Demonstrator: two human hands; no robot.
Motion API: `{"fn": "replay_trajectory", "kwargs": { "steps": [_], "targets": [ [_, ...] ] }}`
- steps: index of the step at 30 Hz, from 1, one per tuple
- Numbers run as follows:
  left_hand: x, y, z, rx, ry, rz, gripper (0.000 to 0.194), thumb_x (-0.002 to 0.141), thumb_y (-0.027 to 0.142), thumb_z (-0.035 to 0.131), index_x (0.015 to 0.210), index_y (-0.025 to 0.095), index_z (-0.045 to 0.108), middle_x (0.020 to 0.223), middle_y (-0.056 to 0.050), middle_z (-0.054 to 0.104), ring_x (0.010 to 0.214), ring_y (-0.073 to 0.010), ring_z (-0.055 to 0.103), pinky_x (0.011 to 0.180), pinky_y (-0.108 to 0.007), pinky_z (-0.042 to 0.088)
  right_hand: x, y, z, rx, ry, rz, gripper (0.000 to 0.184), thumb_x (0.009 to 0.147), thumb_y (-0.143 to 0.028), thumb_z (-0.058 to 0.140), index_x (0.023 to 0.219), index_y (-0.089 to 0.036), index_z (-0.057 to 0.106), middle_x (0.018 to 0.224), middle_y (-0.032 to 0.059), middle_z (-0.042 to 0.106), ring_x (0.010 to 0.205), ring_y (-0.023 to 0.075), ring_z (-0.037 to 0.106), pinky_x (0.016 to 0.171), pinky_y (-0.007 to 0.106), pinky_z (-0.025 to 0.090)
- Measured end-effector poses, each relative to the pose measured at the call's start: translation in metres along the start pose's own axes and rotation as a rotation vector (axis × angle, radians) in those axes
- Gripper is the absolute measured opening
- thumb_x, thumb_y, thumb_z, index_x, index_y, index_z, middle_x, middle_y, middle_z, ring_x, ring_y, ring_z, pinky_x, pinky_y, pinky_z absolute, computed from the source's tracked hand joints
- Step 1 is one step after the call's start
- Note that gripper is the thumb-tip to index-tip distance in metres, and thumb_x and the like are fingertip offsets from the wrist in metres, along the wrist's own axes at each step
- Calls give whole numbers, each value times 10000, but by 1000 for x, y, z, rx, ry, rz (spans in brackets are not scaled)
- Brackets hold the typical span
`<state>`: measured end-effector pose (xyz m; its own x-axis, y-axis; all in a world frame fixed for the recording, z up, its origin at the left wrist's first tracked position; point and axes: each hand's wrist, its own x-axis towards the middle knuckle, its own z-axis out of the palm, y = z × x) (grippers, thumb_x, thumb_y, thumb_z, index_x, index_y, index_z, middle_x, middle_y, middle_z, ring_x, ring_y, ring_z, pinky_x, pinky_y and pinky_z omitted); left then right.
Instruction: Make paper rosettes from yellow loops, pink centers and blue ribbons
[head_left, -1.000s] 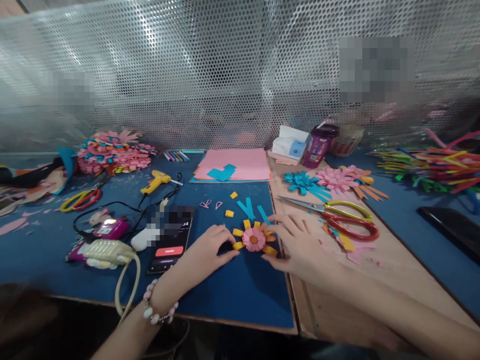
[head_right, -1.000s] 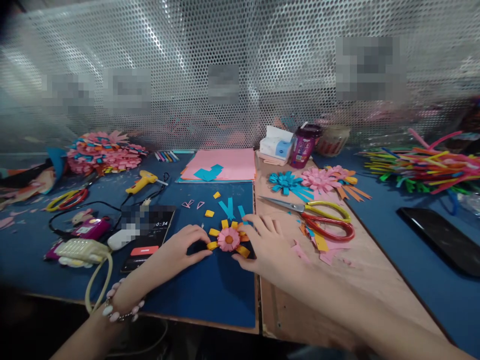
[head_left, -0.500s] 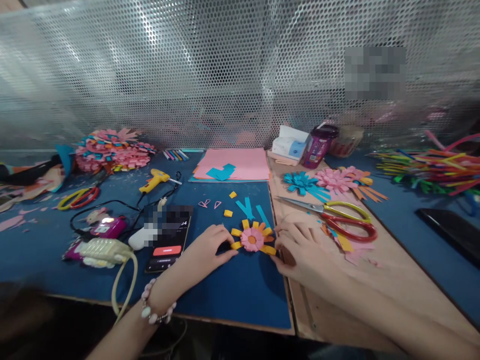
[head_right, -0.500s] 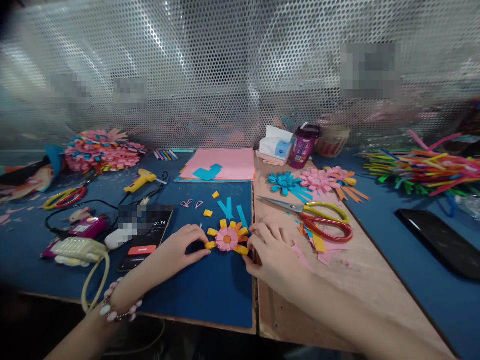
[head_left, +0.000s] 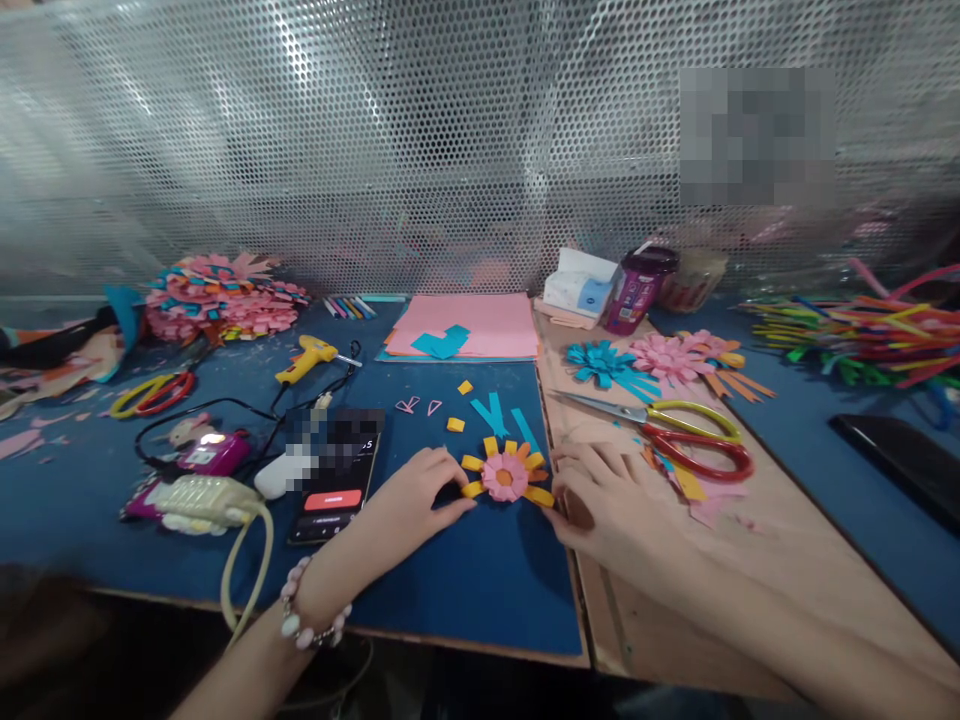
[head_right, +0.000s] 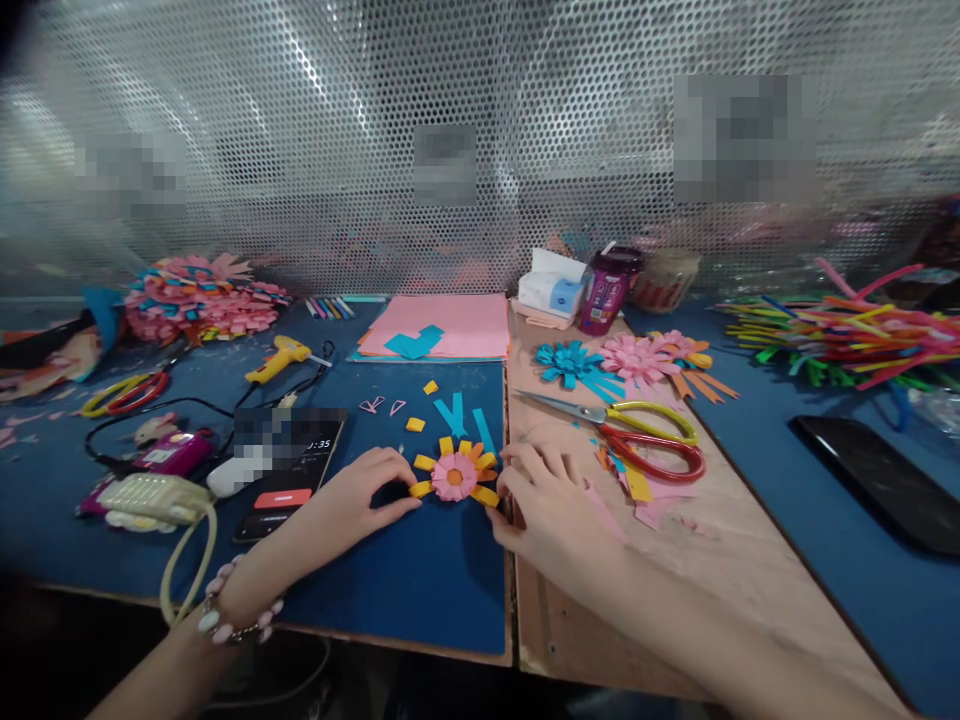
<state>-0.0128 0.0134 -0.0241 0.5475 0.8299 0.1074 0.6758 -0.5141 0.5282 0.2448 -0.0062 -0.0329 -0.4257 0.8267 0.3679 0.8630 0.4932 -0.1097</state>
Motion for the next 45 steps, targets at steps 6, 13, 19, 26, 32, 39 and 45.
{"fn": "replay_trajectory", "kwargs": {
  "steps": [6,13,19,26,32,39,45],
  "targets": [
    [0,-1,1,-3,6,6,118,881,312,571,902,197,585,944,-20,577,947,-186,505,857,-341,422,2,0,0,-27,-4,0,104,753,-285,666,760,-210,595,1114,45,635,1030,287,512,787,407,364],
    [1,0,1,7,-2,-7,130,886,316,563,908,190,586,965,-23,578,978,-190,500,885,-352,411,3,2,0,-48,27,-15,160,773,-359,651,801,-208,606,1151,51,617,1045,288,502,796,403,373],
    [0,-1,0,-2,4,8,139,884,326,567,914,191,585,967,-19,574,978,-188,491,891,-352,402,16,5,3,51,109,-163,196,830,-265,603,1018,-218,633,1183,86,574,1036,254,490,838,392,381],
    [1,-3,3,2,23,20,152,879,329,574,917,182,580,949,-19,578,953,-184,498,873,-350,409,26,-15,19,-101,186,-350,216,780,-349,669,921,-186,651,959,65,628,881,236,482,728,361,351],
    [1,-2,2,13,19,17,144,882,321,570,891,179,588,938,-20,577,942,-182,503,867,-344,418,29,-23,26,-145,202,-394,194,762,-323,687,888,-181,647,909,33,634,890,230,464,726,364,328],
    [2,-2,2,21,31,29,144,879,319,574,880,176,585,932,-23,580,935,-181,509,869,-343,424,30,-23,31,-154,253,-378,98,827,-262,609,820,-173,648,803,35,627,840,214,472,680,358,297],
    [2,-2,3,23,36,37,144,880,324,572,886,180,584,943,-22,581,953,-183,508,884,-345,424,29,-23,32,-145,278,-379,98,838,-267,597,812,-187,647,784,30,615,831,209,466,685,356,293]
  ]
}}
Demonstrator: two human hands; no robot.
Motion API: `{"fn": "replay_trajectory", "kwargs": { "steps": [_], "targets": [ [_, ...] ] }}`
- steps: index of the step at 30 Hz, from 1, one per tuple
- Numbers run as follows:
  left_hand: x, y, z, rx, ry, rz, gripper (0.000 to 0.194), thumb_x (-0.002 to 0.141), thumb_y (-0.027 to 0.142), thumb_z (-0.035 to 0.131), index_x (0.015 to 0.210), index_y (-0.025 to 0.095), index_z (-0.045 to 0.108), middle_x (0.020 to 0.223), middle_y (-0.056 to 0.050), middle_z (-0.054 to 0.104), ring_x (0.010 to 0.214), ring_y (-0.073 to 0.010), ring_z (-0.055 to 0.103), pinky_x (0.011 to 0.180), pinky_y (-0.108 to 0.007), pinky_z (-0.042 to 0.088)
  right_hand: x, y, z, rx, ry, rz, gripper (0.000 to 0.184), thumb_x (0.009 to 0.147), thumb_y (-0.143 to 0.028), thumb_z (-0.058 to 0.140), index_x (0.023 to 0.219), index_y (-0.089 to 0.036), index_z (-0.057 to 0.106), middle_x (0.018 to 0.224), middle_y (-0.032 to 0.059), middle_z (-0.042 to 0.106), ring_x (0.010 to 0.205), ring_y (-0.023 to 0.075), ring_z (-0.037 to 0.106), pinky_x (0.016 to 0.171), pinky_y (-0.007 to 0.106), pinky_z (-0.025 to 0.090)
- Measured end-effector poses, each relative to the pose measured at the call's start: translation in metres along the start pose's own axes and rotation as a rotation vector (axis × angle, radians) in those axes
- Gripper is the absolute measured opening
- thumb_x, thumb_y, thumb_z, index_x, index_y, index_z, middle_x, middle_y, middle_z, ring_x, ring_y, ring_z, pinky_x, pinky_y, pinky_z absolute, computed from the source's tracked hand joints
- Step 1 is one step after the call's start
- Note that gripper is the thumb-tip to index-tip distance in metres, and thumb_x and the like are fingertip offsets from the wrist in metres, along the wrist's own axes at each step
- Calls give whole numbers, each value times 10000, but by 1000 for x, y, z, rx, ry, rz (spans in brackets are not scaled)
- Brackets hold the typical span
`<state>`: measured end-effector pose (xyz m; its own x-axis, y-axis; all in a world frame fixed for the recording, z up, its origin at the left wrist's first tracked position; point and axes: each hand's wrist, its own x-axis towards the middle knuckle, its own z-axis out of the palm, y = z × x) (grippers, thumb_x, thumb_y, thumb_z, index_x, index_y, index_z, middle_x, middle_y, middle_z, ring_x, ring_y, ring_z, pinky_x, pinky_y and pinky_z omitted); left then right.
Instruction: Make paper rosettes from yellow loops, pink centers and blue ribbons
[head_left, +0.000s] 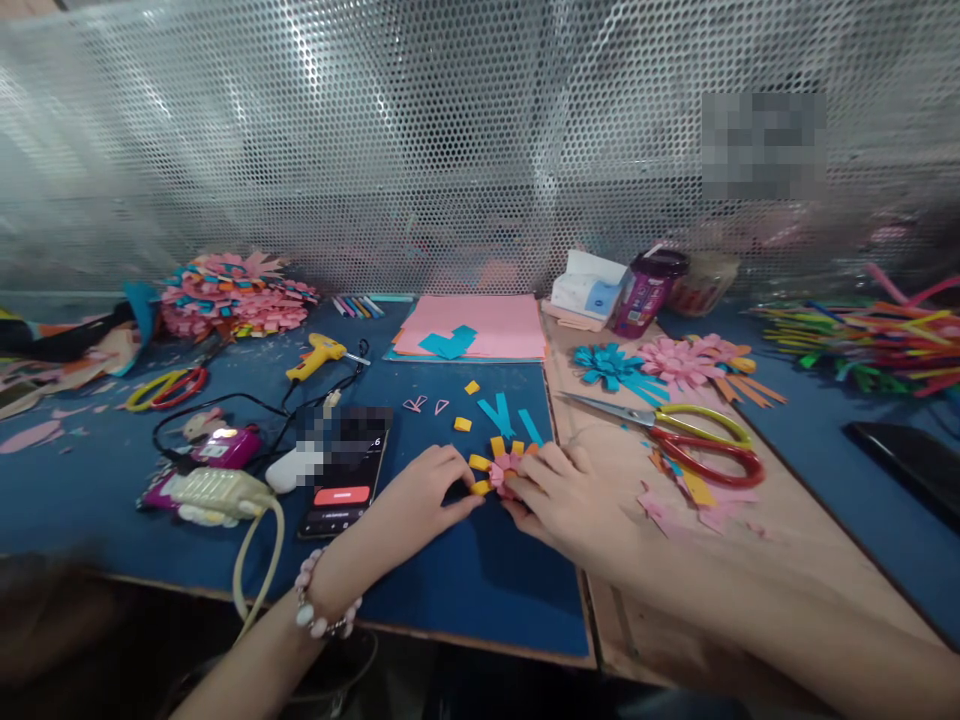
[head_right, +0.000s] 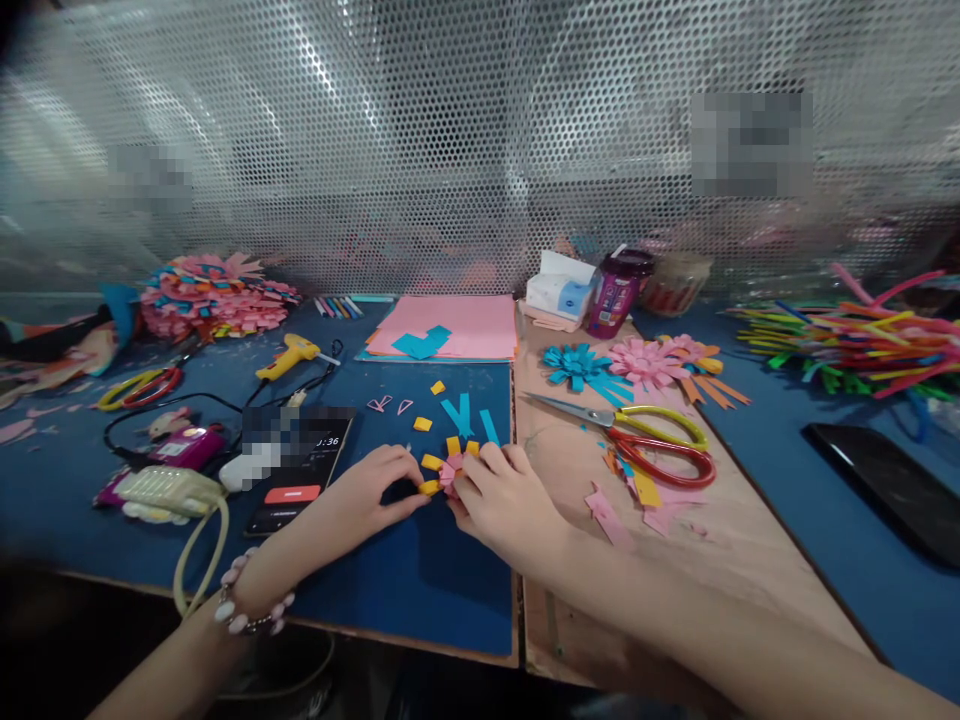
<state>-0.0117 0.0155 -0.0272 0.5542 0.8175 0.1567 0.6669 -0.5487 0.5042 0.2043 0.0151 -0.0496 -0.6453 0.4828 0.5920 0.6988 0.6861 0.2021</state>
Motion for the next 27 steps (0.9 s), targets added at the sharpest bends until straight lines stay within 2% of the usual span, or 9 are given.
{"fn": "replay_trajectory", "kwargs": {
  "steps": [10,13,16,20,27],
  "targets": [
    [2,-4,1,-16,23,11,193,870,378,576,899,188,592,939,-25,593,943,-187,531,863,-345,440,0,1,-2,3,-6,-6,103,808,-281,628,816,-181,650,786,41,601,837,209,462,683,349,285],
    [3,-6,-2,-45,87,-58,205,881,389,554,916,189,585,908,-21,591,867,-169,560,801,-326,469,1,2,-7,19,-12,11,133,796,-303,635,828,-176,656,804,44,606,839,211,462,684,349,291],
    [7,-8,-1,-26,151,-88,180,908,314,524,1039,199,573,975,-31,593,899,-165,570,837,-340,475,0,5,-9,20,-9,22,144,802,-312,622,818,-174,657,809,46,610,829,210,458,687,352,299],
    [14,-11,3,53,123,-6,177,912,239,515,1073,216,583,1038,-39,602,1003,-192,547,917,-385,449,-2,8,-7,28,-32,0,171,784,-342,647,835,-179,658,829,51,609,846,215,458,701,354,306],
    [19,-10,6,128,84,10,181,924,194,481,1039,201,620,1005,-36,620,978,-185,551,907,-361,450,-4,8,-4,39,-41,-22,136,819,-313,614,823,-182,652,847,52,608,845,211,457,700,352,297]
  ]
}}
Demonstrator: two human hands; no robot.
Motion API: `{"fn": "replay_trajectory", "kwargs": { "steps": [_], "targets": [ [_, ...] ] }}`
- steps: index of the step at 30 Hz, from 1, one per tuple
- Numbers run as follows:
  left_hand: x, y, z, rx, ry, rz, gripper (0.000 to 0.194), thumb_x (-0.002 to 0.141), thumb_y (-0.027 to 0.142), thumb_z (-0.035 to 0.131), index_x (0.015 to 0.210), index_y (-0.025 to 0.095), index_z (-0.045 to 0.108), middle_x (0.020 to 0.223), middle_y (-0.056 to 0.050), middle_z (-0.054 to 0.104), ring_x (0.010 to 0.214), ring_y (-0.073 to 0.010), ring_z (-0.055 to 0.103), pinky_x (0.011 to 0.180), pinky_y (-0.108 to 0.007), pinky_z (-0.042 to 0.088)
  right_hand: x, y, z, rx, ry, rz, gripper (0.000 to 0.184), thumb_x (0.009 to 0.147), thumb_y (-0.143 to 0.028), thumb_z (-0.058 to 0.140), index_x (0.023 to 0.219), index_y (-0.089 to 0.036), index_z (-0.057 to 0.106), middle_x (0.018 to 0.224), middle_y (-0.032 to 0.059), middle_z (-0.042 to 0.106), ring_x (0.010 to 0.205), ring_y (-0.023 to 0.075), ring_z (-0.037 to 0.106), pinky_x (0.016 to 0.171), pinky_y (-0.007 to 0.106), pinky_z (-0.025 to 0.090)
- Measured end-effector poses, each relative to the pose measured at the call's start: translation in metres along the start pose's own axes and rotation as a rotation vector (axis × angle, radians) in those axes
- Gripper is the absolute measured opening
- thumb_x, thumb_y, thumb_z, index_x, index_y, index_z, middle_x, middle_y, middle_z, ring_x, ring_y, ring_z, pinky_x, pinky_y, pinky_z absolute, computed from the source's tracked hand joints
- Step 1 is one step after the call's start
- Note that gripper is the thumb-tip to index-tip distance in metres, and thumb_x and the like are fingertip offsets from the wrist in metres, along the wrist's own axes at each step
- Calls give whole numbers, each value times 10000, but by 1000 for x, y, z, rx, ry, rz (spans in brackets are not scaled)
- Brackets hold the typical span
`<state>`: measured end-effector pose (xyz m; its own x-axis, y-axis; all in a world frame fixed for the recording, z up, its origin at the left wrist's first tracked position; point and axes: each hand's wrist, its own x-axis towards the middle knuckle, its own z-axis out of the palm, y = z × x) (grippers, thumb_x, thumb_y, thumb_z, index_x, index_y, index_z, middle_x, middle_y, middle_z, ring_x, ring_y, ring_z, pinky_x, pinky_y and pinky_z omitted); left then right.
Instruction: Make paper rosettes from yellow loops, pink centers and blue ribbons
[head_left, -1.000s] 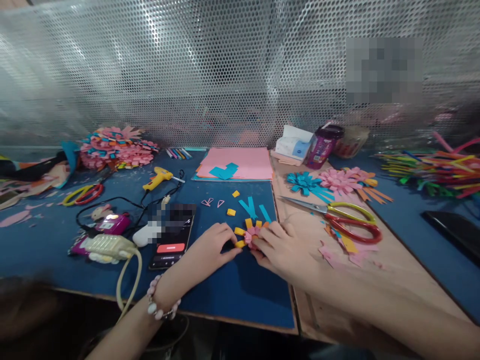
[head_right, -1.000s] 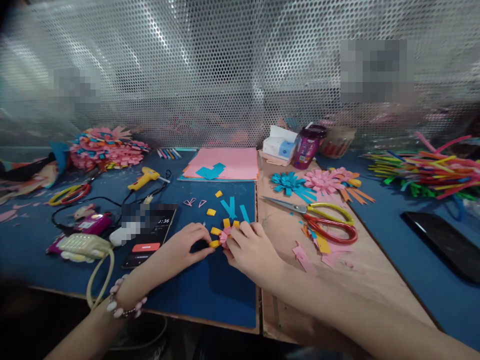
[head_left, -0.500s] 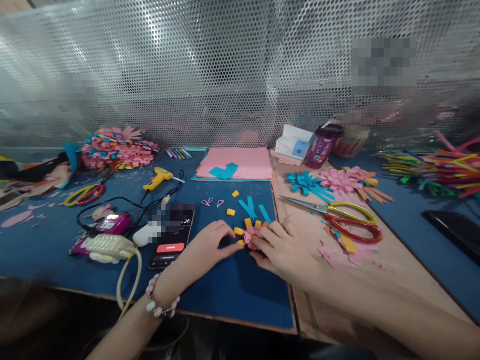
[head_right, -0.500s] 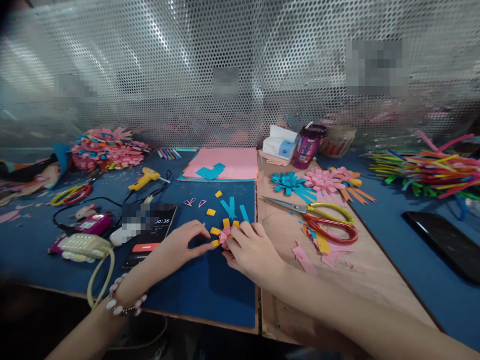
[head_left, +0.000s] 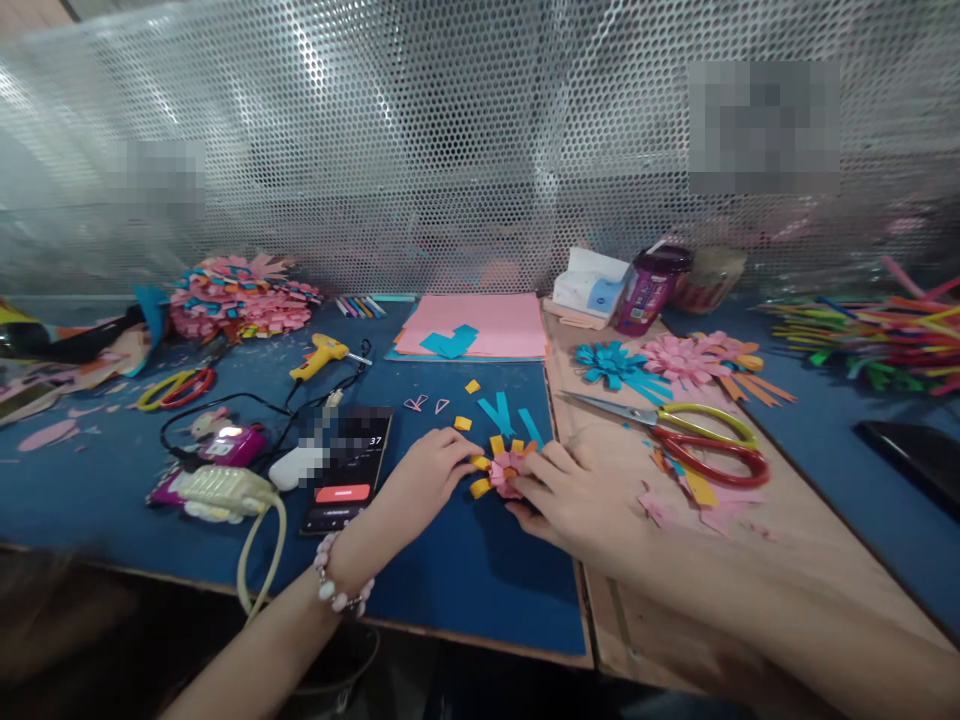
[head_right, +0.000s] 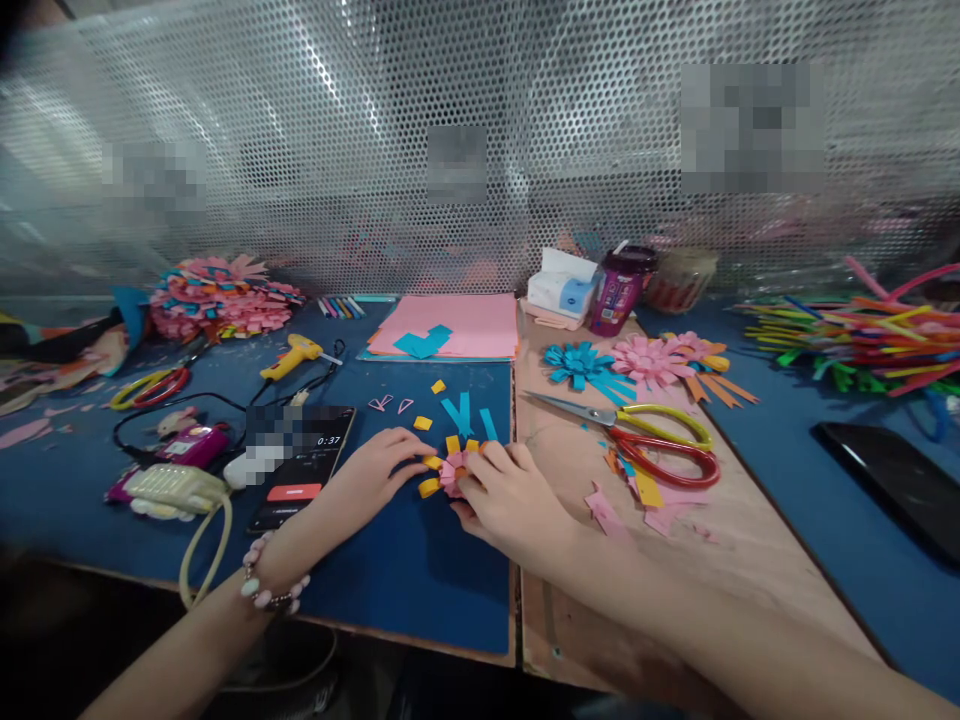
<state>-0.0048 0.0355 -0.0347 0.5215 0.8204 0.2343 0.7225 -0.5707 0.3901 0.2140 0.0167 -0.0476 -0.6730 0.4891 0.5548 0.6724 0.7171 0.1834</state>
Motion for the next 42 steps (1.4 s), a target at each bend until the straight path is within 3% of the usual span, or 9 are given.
{"fn": "replay_trajectory", "kwargs": {
  "steps": [42],
  "targets": [
    [0,1,-2,-41,-11,7,164,913,154,480,988,195,621,970,-37,627,949,-179,559,890,-344,456,0,-2,1,-21,71,14,156,875,-274,565,783,-185,654,787,33,619,818,186,472,681,346,289]
  ]
}}
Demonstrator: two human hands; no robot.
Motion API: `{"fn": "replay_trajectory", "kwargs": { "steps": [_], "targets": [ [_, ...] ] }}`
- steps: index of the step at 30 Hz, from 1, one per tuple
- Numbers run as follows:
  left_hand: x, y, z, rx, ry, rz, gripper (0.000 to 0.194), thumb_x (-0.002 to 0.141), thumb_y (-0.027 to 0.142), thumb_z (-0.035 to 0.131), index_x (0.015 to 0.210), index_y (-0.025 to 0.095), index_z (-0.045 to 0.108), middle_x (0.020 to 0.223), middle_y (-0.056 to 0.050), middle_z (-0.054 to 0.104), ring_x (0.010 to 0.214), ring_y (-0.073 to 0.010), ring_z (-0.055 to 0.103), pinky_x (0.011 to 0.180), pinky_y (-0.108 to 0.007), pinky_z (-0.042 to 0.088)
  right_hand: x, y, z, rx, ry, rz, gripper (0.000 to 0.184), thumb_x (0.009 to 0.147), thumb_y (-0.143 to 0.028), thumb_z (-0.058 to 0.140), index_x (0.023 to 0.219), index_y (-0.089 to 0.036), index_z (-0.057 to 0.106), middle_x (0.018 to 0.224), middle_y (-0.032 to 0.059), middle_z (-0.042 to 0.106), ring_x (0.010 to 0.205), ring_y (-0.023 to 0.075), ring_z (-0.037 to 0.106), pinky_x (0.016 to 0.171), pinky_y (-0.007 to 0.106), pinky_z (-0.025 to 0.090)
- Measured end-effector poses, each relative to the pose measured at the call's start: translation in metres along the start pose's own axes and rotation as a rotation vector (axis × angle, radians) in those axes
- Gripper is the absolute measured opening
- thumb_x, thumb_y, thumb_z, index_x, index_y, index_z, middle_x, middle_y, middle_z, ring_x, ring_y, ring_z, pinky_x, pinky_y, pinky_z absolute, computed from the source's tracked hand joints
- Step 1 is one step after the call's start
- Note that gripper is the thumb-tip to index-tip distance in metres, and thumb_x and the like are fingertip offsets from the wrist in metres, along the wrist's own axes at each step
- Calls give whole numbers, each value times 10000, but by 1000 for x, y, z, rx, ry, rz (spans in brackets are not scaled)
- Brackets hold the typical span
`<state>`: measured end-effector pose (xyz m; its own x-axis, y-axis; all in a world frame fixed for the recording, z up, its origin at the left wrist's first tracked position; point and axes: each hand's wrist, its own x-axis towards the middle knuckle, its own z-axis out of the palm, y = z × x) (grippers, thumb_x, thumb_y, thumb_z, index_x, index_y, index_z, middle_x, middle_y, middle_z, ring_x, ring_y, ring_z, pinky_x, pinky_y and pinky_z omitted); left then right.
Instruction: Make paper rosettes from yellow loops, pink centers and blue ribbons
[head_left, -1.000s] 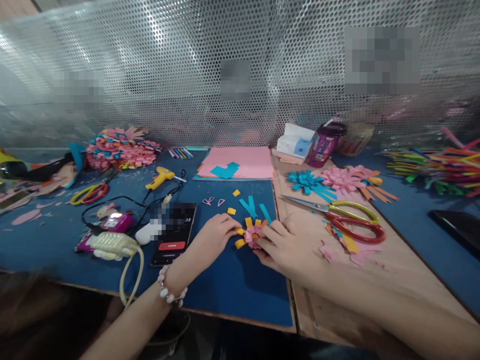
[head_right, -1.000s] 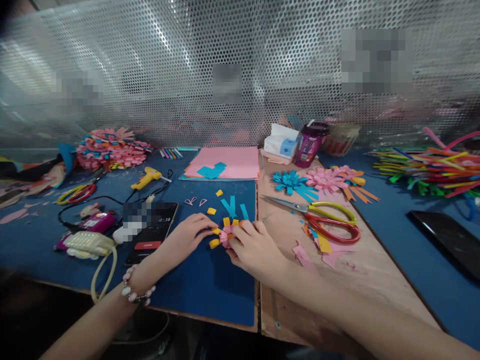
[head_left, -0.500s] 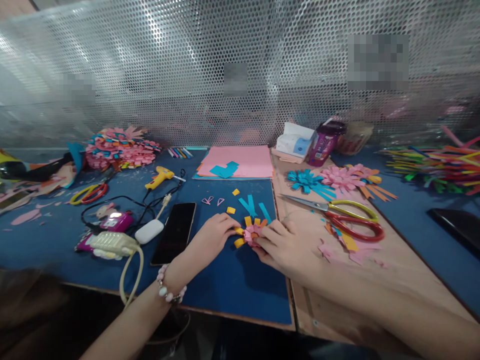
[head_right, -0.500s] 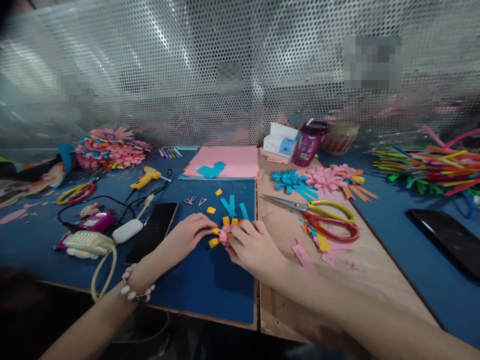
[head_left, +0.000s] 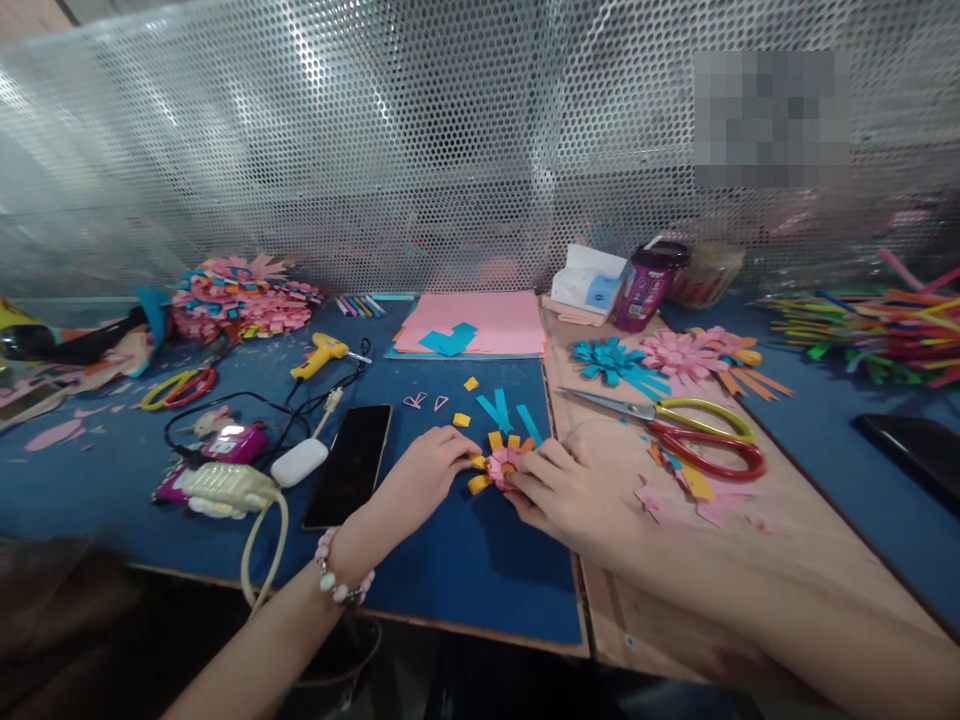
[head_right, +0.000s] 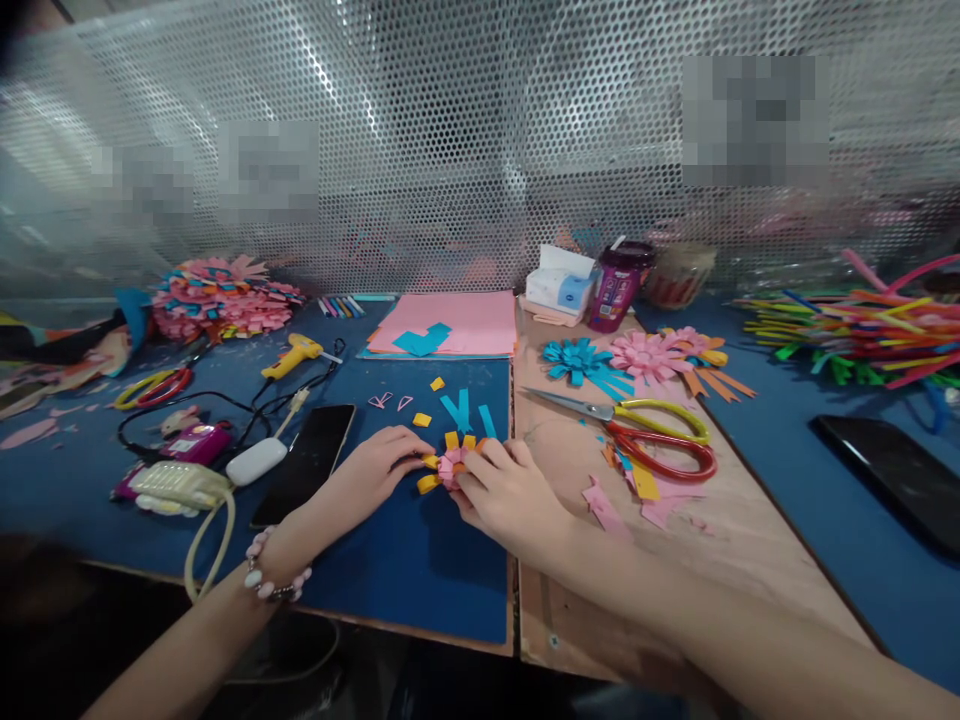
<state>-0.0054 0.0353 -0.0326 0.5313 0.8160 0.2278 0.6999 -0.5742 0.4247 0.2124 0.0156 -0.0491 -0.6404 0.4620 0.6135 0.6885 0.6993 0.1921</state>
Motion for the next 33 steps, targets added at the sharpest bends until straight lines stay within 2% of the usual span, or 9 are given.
{"fn": "replay_trajectory", "kwargs": {
  "steps": [9,15,19,24,27,29,33],
  "targets": [
    [-2,4,-2,8,-5,-14,160,916,169,482,1001,187,617,978,-45,627,959,-188,558,898,-363,456,1,0,0,20,-21,-4,128,858,-274,581,814,-186,662,823,38,630,823,193,469,698,344,294],
    [-6,0,0,-21,13,-26,185,911,163,493,1064,183,596,1031,-47,623,1001,-185,552,931,-360,448,5,6,-10,64,30,22,165,878,-278,554,806,-191,674,781,42,605,802,186,456,689,334,288],
    [-10,-4,3,-38,32,-37,218,908,162,503,1111,180,578,1053,-50,619,1006,-185,549,931,-367,451,21,32,-16,146,-112,4,245,941,-287,475,873,-189,688,818,56,575,831,186,432,724,326,291],
    [-8,-5,5,-34,38,-36,220,899,131,496,1087,185,597,1037,-54,622,997,-192,553,920,-365,460,58,65,1,205,-304,-54,174,887,-212,548,936,-245,712,933,67,560,892,208,386,773,341,272],
    [-6,-5,6,-26,43,-37,212,896,122,488,1063,181,606,1030,-58,626,992,-191,558,912,-358,468,79,70,9,255,-448,-88,193,847,-178,580,927,-276,726,961,66,562,908,217,383,762,347,254],
    [-6,-6,6,-21,38,-35,216,898,121,482,1065,180,605,1037,-58,625,996,-189,558,914,-357,470,87,69,12,258,-537,-88,184,843,-178,575,898,-251,734,985,78,568,933,231,387,751,351,249],
    [-7,-7,8,2,32,-28,218,909,136,468,1078,188,595,1044,-54,618,1000,-189,554,918,-363,468,93,67,13,234,-626,-58,212,820,-126,544,814,-201,742,962,92,586,963,248,394,755,361,247]
  ]
}}
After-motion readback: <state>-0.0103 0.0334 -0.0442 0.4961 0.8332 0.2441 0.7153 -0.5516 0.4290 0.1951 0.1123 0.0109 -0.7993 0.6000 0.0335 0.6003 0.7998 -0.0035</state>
